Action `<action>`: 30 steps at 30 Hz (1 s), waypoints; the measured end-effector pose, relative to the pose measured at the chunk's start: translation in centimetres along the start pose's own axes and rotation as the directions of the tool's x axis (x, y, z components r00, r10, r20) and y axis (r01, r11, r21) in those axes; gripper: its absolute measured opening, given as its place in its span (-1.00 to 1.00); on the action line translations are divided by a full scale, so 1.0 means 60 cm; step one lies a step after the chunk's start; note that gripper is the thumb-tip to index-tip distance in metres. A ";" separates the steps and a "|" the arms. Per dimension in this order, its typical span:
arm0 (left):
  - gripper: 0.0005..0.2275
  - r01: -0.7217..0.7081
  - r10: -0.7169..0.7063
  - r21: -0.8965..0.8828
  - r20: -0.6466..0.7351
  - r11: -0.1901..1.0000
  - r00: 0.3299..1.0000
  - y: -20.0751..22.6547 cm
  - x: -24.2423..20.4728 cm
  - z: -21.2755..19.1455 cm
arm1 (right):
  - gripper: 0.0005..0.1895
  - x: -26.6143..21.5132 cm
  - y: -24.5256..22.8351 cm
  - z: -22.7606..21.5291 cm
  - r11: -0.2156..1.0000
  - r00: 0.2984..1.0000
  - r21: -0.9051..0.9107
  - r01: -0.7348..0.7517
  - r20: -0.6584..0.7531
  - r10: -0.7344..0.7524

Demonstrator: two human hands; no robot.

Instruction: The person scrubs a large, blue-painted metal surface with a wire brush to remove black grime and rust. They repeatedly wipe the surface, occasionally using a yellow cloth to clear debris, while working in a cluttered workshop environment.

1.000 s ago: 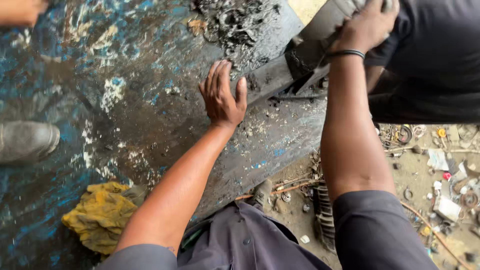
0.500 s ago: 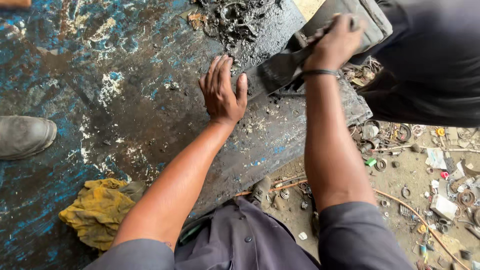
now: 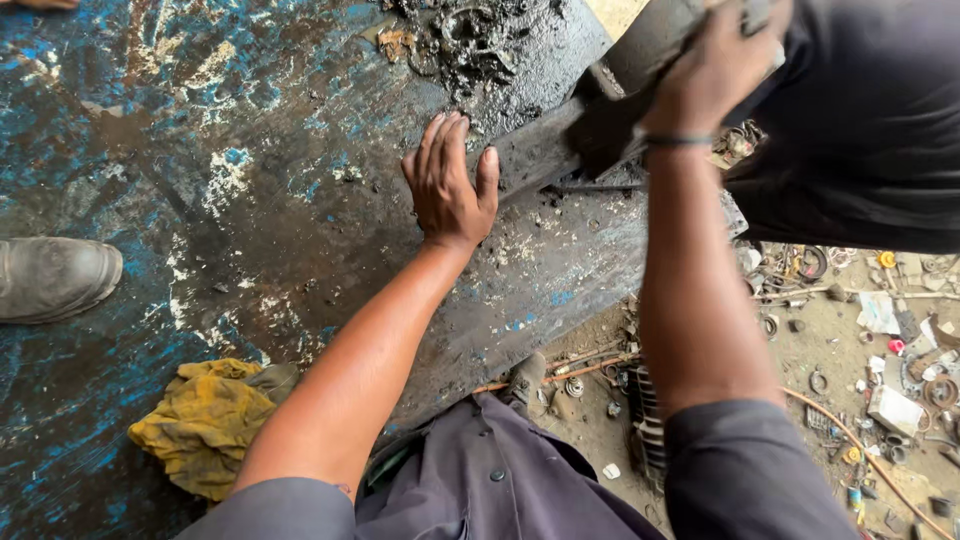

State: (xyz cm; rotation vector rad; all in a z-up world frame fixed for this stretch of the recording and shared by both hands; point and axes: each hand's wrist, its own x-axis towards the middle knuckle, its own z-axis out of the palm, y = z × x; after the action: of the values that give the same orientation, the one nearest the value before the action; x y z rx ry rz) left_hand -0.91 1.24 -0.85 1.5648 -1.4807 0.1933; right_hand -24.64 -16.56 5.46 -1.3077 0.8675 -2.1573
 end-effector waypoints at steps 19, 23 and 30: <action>-0.56 -0.009 0.009 -0.002 -0.011 1.000 1.000 0.006 -0.001 -0.001 | -0.92 -0.023 0.098 0.040 0.862 0.909 0.313 -0.399 0.010 0.417; -0.51 0.003 -0.003 0.000 -0.013 1.000 1.000 0.002 -0.001 0.005 | -0.83 0.074 0.124 0.019 0.936 0.980 0.294 -0.191 0.012 0.196; -0.52 0.002 -0.002 0.019 0.000 1.000 1.000 0.005 0.005 0.001 | -0.91 -0.036 0.113 0.103 0.819 0.894 0.400 -0.411 0.000 0.448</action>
State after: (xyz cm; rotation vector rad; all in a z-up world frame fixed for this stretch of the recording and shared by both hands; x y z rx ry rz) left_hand -1.07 1.05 -0.53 1.5811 -1.4814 0.2072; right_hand -17.69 -21.45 1.42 -0.7293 0.6422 -1.9049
